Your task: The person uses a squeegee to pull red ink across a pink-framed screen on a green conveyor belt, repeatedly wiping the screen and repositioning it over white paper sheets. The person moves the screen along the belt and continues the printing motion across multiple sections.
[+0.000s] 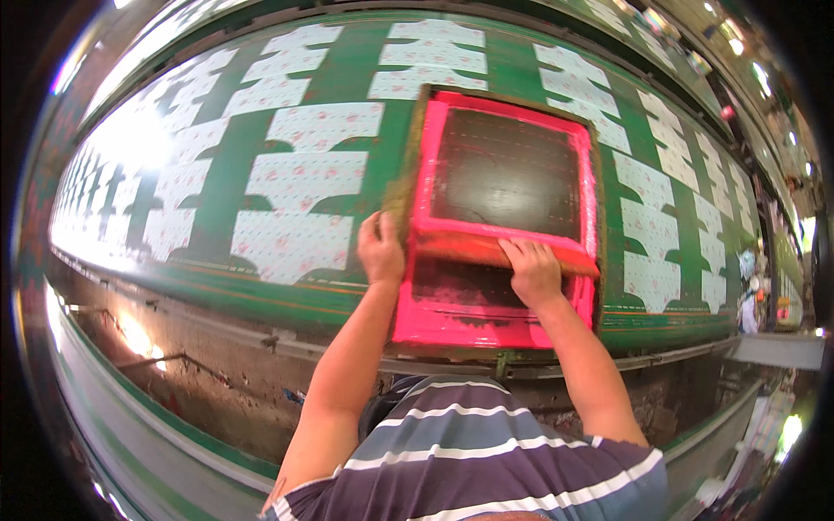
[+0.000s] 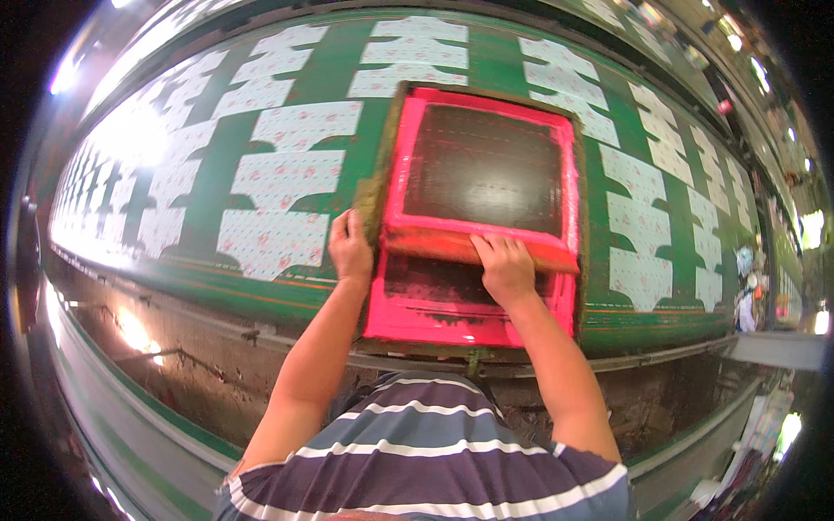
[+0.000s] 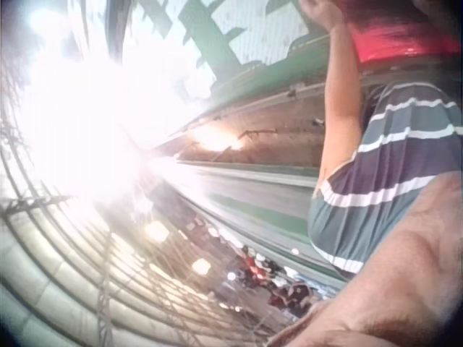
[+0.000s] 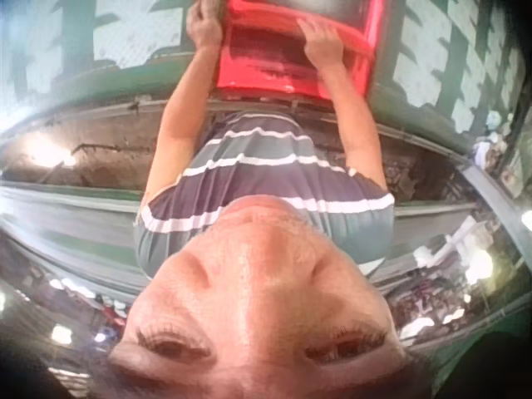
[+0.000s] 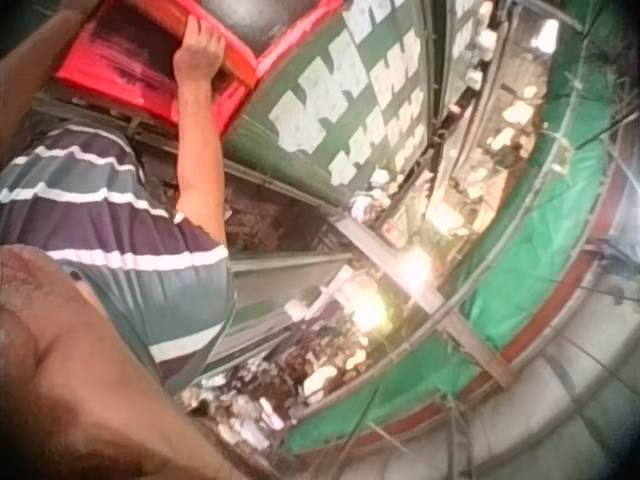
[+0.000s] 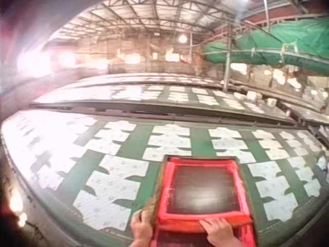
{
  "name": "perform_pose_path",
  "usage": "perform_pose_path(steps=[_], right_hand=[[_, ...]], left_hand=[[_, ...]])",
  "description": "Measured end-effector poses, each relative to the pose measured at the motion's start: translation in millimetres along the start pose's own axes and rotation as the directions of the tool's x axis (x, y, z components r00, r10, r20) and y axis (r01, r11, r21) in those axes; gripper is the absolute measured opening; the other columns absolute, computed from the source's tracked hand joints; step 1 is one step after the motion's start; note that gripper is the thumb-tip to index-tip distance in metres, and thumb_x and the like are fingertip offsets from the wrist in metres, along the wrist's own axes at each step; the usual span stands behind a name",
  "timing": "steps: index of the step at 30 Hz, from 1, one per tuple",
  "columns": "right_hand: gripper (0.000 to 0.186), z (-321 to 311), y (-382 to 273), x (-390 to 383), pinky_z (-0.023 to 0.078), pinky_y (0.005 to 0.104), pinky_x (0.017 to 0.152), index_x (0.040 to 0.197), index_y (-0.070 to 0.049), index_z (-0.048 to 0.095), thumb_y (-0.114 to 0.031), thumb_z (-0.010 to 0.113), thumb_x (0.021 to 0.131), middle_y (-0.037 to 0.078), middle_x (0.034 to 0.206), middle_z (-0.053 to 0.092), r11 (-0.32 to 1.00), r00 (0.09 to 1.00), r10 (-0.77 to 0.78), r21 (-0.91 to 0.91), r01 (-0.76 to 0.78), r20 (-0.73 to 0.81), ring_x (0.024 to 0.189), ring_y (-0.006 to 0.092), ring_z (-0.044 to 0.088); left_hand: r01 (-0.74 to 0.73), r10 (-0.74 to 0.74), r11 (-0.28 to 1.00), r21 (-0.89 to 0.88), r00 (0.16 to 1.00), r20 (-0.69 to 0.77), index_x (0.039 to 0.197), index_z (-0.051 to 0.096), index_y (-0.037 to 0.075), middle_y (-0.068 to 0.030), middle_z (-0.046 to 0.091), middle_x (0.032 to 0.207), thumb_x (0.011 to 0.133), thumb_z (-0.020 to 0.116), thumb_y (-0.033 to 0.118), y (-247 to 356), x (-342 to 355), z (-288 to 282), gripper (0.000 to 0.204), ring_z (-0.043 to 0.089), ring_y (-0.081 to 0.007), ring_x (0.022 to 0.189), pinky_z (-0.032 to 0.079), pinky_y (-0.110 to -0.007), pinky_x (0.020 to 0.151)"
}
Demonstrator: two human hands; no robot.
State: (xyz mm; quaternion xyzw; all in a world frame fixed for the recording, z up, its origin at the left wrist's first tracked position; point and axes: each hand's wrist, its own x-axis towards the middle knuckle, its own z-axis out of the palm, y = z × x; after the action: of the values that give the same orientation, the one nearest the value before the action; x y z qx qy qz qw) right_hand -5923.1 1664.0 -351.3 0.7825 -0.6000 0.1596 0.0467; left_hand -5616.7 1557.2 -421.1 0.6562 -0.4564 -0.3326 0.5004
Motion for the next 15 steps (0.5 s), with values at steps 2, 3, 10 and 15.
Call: perform_pose_path(steps=[2,3,10,15], right_hand=[[0.045,17.7,29.4,36.0,0.057,0.0482,0.099,0.129,-0.009,0.077,0.000,0.065,0.087,0.011,0.122,0.076,1.000,1.000,0.003,0.010,-0.003,0.003,0.113,0.0337,0.074],[0.044,29.6,48.7,52.1,0.058,0.0481,0.097,0.129,-0.010,0.077,-0.001,0.064,0.089,0.011,0.119,0.076,1.000,0.999,-0.005,0.003,0.005,-0.036,0.112,0.0337,0.074],[0.031,74.8,158.4,174.3,0.060,0.0495,0.088,0.124,-0.019,0.080,-0.011,0.062,0.100,0.011,0.106,0.075,0.995,0.997,-0.022,-0.098,0.016,-0.069,0.102,0.0329,0.076],[0.040,90.8,217.4,245.5,0.063,0.0520,0.095,0.130,-0.020,0.081,-0.006,0.061,0.099,0.013,0.117,0.078,0.997,1.000,-0.004,-0.078,0.004,-0.001,0.108,0.0360,0.079]], left_hand=[[-0.018,0.016,1.000,-0.021,0.998,-0.058,0.133,0.074,-0.004,-0.0206,0.078,0.126,0.114,0.065,0.038,-6.6,-0.5,-3.1,0.047,0.072,-0.0337,0.120,0.054,-0.042,0.108],[-0.011,0.010,1.000,-0.020,0.999,-0.046,0.132,0.074,-0.004,-0.0191,0.078,0.124,0.115,0.065,0.038,-3.1,-3.0,-1.7,0.046,0.072,-0.0315,0.117,0.054,-0.042,0.107],[0.035,-0.034,0.999,0.014,0.998,-0.058,0.127,0.075,-0.005,-0.0117,0.077,0.115,0.118,0.063,0.037,6.3,-6.7,-7.1,0.044,0.069,-0.0213,0.109,0.055,-0.038,0.099],[0.062,-0.060,0.998,0.027,0.996,-0.068,0.126,0.075,-0.005,-0.0092,0.076,0.113,0.118,0.063,0.036,10.9,-7.9,-5.4,0.044,0.066,-0.0177,0.107,0.054,-0.035,0.099]])
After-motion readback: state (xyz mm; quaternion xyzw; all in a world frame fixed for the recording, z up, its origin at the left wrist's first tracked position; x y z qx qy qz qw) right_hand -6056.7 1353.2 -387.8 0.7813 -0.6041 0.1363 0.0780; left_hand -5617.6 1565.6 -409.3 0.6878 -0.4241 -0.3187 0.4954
